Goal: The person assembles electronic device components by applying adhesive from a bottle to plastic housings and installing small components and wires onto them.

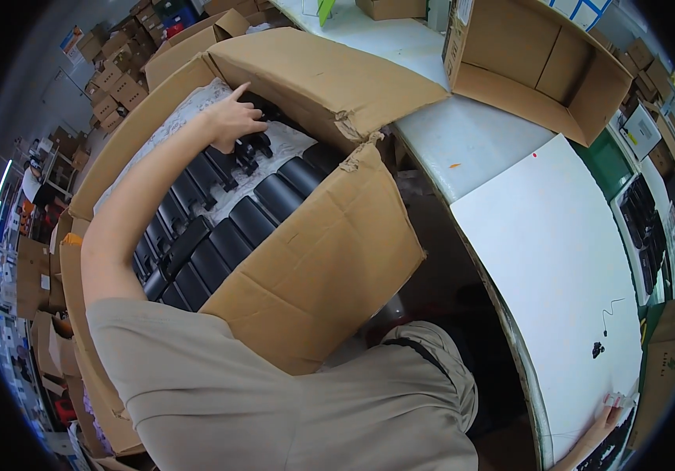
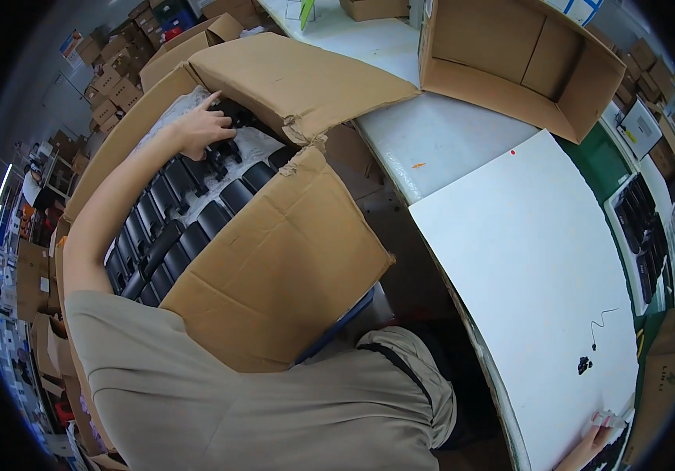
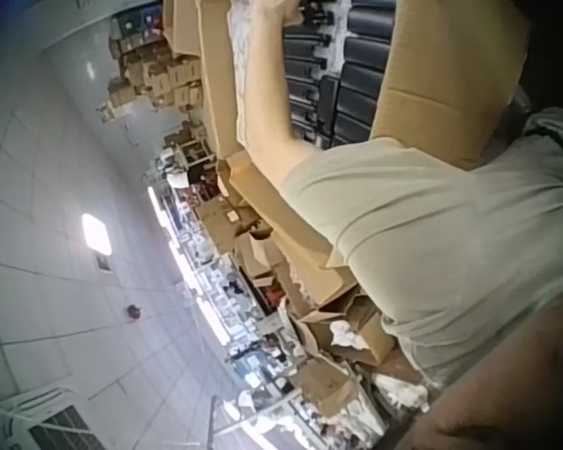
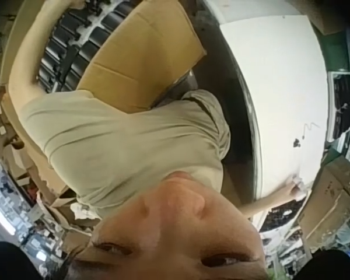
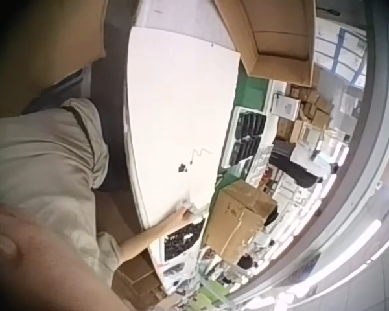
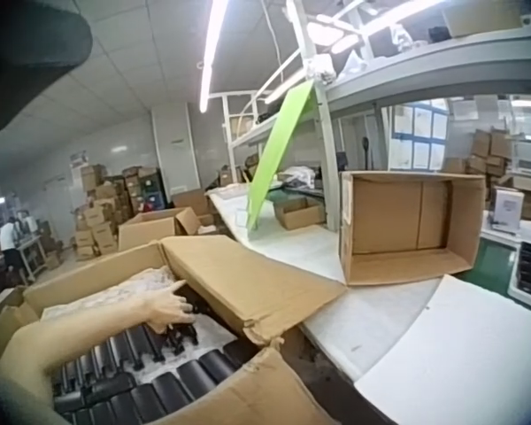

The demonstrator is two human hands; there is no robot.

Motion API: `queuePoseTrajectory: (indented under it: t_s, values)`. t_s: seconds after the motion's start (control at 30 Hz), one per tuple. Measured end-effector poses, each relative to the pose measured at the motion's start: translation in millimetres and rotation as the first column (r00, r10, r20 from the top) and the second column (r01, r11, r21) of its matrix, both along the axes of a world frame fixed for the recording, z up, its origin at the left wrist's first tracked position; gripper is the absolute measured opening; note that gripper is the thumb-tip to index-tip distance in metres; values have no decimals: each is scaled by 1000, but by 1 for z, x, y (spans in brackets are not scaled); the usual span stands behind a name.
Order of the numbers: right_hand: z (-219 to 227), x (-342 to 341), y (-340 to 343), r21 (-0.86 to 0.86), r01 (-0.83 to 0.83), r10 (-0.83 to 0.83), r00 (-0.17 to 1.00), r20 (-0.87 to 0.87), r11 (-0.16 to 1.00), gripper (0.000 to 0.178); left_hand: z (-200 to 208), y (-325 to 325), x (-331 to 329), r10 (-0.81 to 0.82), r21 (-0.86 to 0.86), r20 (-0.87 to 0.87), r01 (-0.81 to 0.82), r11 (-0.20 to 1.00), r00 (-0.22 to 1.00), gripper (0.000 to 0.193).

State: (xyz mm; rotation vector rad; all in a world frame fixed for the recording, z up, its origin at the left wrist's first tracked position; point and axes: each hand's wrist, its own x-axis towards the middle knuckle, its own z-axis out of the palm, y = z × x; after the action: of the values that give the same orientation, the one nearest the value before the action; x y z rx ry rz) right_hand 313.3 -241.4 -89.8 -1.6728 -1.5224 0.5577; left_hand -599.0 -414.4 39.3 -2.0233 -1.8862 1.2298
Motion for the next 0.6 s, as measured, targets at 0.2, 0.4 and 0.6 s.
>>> queuePoseTrajectory:
  t_s: [0.2, 0.4, 0.6]
  values:
    - [-15, 18, 12, 26, -15, 14, 998, 58, 1000, 51, 8, 14, 8, -45, -95, 99, 54, 994, 994, 71]
    - [-15, 7, 18, 31, -49, 46, 996, 72, 998, 50, -15, 5, 13, 80, 214, 454, -196, 957, 888, 63]
    - [-3, -10, 7, 40, -43, 40, 995, 88, 998, 49, -2, 14, 15, 406, 40, 452, -472, 881, 795, 66]
